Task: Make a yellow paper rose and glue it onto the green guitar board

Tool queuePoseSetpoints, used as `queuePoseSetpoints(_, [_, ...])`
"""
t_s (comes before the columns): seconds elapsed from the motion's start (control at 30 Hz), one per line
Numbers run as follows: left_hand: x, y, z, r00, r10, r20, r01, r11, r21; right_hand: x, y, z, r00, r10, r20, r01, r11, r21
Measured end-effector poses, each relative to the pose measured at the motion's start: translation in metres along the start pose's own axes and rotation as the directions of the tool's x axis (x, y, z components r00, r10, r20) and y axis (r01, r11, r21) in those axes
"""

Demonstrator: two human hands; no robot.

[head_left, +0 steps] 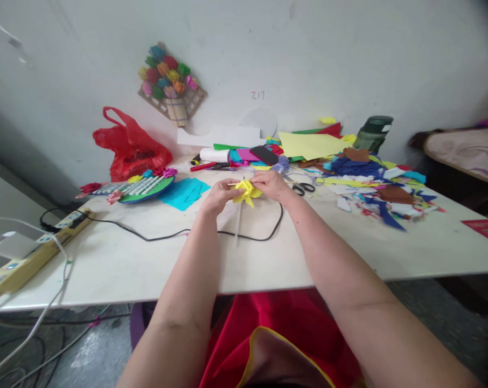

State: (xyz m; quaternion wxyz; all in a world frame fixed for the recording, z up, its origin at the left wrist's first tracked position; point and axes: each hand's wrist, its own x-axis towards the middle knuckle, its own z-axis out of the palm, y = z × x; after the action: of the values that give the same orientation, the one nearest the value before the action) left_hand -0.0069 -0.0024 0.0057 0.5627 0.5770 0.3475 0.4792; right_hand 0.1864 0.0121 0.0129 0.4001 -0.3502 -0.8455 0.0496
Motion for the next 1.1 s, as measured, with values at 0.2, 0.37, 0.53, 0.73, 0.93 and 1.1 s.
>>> queuePoseSetpoints(0.2, [0.0027,-0.0041,-0.0028,0.998,0.05,0.047,-0.052,0.998,0.042,-0.0008,0.0013,-0.0011,1.0,0.024,0.0,-0.024,0.997,0.077])
queuePoseSetpoints(0.37, [0.002,-0.0027,-0.002,0.998,0.061,0.034,-0.063,0.995,0.072,-0.0008,0.0006,-0.0007,0.999,0.045,-0.014,-0.043,0.993,0.111])
queuePoseSetpoints(0.53, [0.0021,-0.0031,-0.0012,0.997,0.079,0.014,-0.079,0.995,0.065,-0.0006,0.0001,0.0002,0.998,0.049,-0.032,-0.044,0.99,0.131])
queuePoseSetpoints(0.73, [0.0003,-0.0008,0.0006,0.997,0.08,0.009,-0.081,0.99,0.113,-0.0018,0.0013,-0.0007,0.997,0.066,-0.027,-0.061,0.984,0.167])
queuePoseSetpoints(0.93, [-0.002,0.0016,0.0014,0.995,0.103,0.013,-0.104,0.983,0.148,-0.0018,0.0031,-0.0015,0.999,0.033,-0.026,-0.026,0.972,0.234])
queuePoseSetpoints(1.1, [-0.0026,0.0028,0.0016,0.993,0.113,0.019,-0.115,0.973,0.199,-0.0021,0.0036,-0.0024,0.998,0.06,-0.013,-0.055,0.962,0.266])
